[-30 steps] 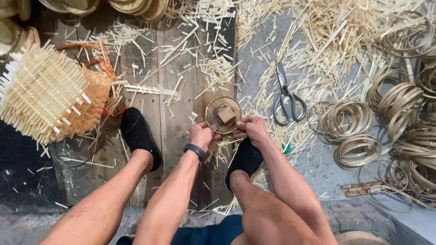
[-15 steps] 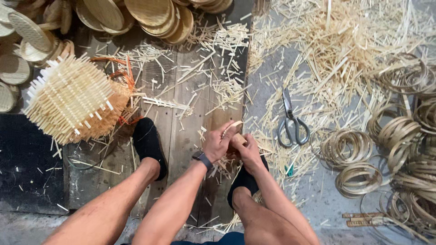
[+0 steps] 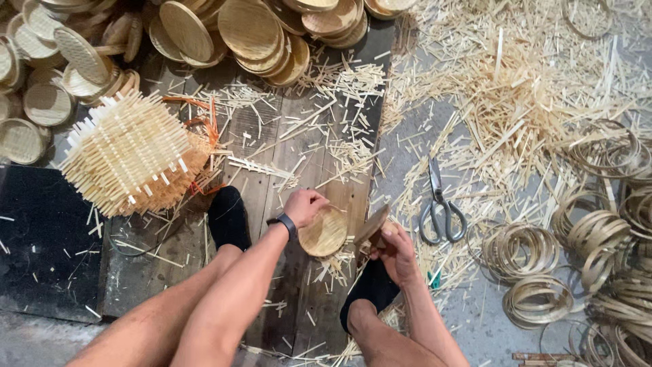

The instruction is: The person trims bamboo strips using scissors and fits them into a circular mold to create a base, then weaves bamboo strips into a square panel.

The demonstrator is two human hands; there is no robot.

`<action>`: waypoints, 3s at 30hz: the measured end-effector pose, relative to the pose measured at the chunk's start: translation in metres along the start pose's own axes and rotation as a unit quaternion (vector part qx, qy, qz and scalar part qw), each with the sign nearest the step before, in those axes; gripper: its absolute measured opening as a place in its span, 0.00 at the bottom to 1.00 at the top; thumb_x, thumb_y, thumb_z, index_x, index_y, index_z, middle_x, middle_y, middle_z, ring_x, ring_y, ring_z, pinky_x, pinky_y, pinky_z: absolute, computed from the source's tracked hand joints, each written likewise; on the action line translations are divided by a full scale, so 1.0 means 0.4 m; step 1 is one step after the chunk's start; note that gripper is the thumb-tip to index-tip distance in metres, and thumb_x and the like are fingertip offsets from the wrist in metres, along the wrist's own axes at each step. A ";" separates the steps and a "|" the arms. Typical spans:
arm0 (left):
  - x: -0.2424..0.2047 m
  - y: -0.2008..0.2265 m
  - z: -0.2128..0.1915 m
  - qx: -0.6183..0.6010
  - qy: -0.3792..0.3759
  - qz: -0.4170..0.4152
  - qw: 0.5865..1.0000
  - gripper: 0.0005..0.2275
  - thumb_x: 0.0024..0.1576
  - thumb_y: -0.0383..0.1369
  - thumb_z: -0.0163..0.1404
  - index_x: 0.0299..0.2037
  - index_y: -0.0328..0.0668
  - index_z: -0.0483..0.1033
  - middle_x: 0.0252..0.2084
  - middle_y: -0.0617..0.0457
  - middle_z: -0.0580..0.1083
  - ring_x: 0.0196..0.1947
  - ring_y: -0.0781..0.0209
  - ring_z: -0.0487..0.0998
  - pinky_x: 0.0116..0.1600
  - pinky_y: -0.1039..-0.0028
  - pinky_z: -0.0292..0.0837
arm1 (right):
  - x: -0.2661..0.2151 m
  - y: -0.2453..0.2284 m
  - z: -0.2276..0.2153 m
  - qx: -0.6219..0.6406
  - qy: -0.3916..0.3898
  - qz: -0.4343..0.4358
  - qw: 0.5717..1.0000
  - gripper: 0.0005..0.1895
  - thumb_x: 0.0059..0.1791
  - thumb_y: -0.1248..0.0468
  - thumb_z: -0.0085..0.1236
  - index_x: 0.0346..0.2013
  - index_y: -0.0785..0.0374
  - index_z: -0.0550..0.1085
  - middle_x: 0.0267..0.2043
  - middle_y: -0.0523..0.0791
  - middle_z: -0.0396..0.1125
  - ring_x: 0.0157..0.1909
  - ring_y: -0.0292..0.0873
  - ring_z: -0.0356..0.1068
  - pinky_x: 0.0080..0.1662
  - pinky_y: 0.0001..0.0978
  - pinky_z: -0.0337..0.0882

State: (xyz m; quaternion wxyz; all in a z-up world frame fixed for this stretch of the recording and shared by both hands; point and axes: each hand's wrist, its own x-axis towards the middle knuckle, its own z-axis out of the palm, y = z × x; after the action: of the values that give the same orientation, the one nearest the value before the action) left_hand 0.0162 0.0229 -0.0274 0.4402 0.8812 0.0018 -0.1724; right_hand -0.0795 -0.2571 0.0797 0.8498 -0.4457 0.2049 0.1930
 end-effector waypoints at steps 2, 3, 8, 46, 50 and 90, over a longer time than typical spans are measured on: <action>0.034 -0.004 -0.025 0.015 -0.062 -0.007 0.998 0.10 0.53 0.40 0.60 0.37 0.46 0.86 0.33 0.50 0.82 0.32 0.57 0.83 0.42 0.67 0.77 | -0.006 0.010 -0.017 -0.004 0.000 0.002 1.000 0.18 0.50 0.57 0.55 0.49 0.65 0.69 0.38 0.48 0.70 0.32 0.42 0.70 0.32 0.35 0.70; 0.057 0.007 -0.047 0.022 -0.094 -0.010 0.995 0.09 0.52 0.39 0.60 0.37 0.47 0.86 0.34 0.51 0.82 0.32 0.58 0.83 0.42 0.67 0.77 | -0.009 0.017 -0.025 -0.002 -0.002 0.001 1.000 0.18 0.51 0.57 0.55 0.48 0.66 0.69 0.37 0.48 0.71 0.32 0.42 0.70 0.32 0.35 0.70; 0.206 0.211 -0.267 -0.087 0.140 0.005 0.986 0.11 0.55 0.38 0.57 0.43 0.41 0.83 0.35 0.47 0.83 0.34 0.60 0.84 0.41 0.69 0.78 | -0.016 0.037 -0.044 -0.012 0.046 0.023 0.999 0.15 0.49 0.59 0.56 0.45 0.64 0.68 0.35 0.49 0.71 0.30 0.43 0.70 0.30 0.36 0.71; -0.224 0.013 -0.805 0.310 0.259 0.005 0.915 0.26 0.40 0.36 0.64 0.51 0.41 0.77 0.49 0.39 0.77 0.52 0.38 0.75 0.55 0.52 0.73 | 0.124 0.153 0.001 -0.084 0.085 0.067 0.991 0.12 0.51 0.59 0.61 0.39 0.66 0.75 0.30 0.46 0.69 0.32 0.41 0.72 0.33 0.31 0.72; -0.244 0.048 -0.781 0.281 0.394 0.064 0.873 0.09 0.57 0.26 0.54 0.46 0.39 0.81 0.43 0.43 0.80 0.44 0.42 0.79 0.48 0.57 0.75 | 0.124 0.159 -0.009 -0.112 0.089 0.063 0.988 0.14 0.51 0.57 0.62 0.39 0.66 0.74 0.30 0.45 0.69 0.31 0.41 0.70 0.32 0.31 0.71; -0.135 0.041 -0.137 -0.452 0.000 -0.213 0.866 0.18 0.45 0.22 0.65 0.45 0.28 0.74 0.39 0.45 0.81 0.35 0.61 0.83 0.42 0.70 0.81 | 0.128 0.088 0.067 -0.315 0.175 -0.112 0.926 0.19 0.44 0.65 0.73 0.44 0.74 0.78 0.33 0.45 0.74 0.31 0.31 0.69 0.33 0.21 0.69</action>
State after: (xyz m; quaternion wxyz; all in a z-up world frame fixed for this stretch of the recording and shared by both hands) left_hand -0.0156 0.0636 0.0322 0.7428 0.5640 0.2673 -0.2423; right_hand -0.0497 -0.2088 0.0432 0.6320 -0.7373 0.2281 0.0704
